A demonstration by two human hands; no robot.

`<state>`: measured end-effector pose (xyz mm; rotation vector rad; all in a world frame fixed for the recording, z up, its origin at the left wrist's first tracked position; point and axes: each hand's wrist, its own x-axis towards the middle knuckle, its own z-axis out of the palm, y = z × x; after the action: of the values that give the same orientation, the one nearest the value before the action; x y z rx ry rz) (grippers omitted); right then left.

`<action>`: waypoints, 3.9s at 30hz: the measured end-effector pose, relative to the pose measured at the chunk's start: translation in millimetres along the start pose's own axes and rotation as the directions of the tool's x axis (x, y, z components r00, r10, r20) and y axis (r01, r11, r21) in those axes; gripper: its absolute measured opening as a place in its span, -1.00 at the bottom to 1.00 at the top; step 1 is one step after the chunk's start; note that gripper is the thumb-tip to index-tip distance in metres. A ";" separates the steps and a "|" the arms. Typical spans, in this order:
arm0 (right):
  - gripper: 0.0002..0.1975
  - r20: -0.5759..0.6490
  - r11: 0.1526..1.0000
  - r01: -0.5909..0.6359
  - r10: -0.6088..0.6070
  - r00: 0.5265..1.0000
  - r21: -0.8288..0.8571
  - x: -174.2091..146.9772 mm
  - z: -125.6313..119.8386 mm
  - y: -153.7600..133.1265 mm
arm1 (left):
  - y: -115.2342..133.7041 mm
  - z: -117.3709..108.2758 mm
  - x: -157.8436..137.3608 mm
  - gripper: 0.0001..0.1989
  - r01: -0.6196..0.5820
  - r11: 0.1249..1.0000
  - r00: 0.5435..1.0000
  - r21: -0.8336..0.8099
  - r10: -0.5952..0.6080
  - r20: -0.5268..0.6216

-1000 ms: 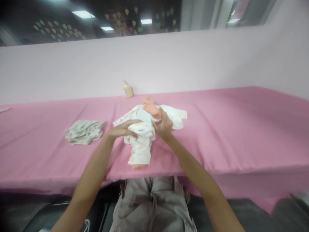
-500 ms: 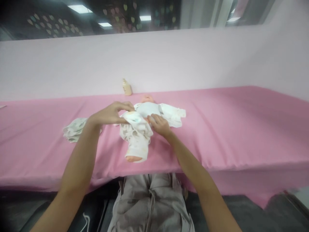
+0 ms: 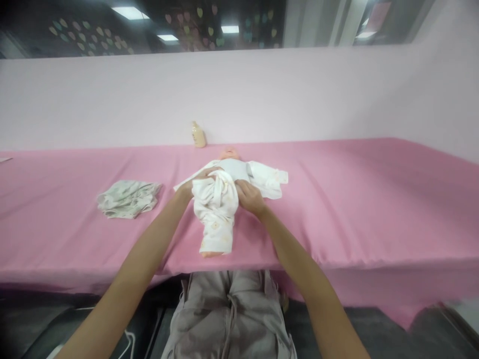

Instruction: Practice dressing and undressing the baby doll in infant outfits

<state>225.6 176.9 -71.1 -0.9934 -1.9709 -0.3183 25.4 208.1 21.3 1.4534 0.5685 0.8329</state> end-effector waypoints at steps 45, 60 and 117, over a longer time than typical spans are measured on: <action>-0.65 0.445 -0.008 -0.564 0.623 0.643 0.826 30.6 -41.0 -32.0 | 1.3 104.2 -65.7 -0.78 -0.612 -0.375 0.608 0.696 0.340 0.718; -0.78 0.480 0.721 -0.461 0.201 0.854 0.518 28.3 -64.8 -12.1 | 20.9 57.2 -39.9 -0.76 -0.242 0.326 0.927 0.914 0.356 0.118; -0.90 0.215 0.860 -0.420 0.369 0.904 0.289 26.6 -24.7 13.1 | -43.9 -0.2 -14.5 -0.67 -0.025 0.559 0.891 0.829 0.389 -0.235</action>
<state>242.4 185.6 -37.4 -1.1936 -1.8148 0.3204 22.8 200.2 -24.3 2.2566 1.2251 1.1529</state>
